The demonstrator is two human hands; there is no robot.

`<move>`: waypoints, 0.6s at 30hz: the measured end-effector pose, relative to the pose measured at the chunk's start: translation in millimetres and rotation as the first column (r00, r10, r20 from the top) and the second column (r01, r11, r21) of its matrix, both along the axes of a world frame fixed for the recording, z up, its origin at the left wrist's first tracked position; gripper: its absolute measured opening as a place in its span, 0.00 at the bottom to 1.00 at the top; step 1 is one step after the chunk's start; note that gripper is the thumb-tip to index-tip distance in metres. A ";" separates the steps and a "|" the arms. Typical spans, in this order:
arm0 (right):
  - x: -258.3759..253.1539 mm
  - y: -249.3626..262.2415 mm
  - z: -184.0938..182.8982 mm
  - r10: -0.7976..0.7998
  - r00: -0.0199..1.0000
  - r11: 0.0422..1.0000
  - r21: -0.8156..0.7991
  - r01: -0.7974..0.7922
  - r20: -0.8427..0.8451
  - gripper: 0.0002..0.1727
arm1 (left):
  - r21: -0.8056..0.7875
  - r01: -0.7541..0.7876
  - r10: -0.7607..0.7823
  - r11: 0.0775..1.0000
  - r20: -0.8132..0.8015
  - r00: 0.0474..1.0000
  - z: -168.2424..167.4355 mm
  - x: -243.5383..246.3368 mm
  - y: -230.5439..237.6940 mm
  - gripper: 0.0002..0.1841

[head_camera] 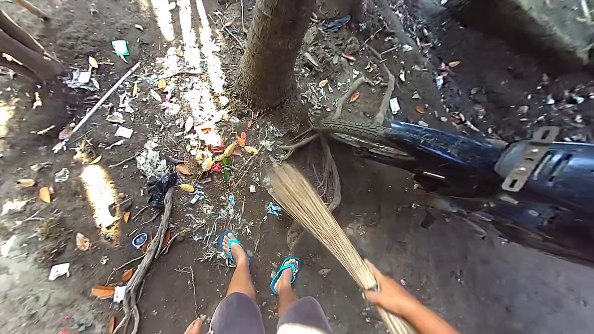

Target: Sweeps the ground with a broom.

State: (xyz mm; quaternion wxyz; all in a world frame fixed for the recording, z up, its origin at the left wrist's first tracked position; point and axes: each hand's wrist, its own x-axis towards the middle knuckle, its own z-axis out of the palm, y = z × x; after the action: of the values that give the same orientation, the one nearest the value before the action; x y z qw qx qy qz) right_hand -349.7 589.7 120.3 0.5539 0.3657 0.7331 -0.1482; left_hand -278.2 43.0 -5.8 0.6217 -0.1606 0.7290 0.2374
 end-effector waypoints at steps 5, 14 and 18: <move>-11.4 -78.8 -52.7 -0.635 0.759 0.771 -0.180 0.611 -0.144 0.37 | -0.007 -0.002 0.002 1.000 0.002 1.000 -8.2 -11.5 -11.4 0.32; -185.7 -252.9 -156.2 -0.348 0.910 0.828 -0.529 0.184 -0.228 0.56 | 0.002 -0.078 0.078 0.997 0.011 0.997 -10.5 -33.2 -4.5 0.31; -157.8 -225.5 -103.5 -0.406 0.840 0.867 -0.442 0.230 -0.360 0.61 | 0.020 -0.148 0.148 0.989 0.004 0.989 -1.5 -41.1 -12.7 0.31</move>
State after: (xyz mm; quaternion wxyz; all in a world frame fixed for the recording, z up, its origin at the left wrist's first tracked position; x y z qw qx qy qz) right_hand -507.5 364.3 16.8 0.4001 0.3262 0.7234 -0.4584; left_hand -319.3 30.2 -7.3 0.6048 -0.2082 0.7118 0.2903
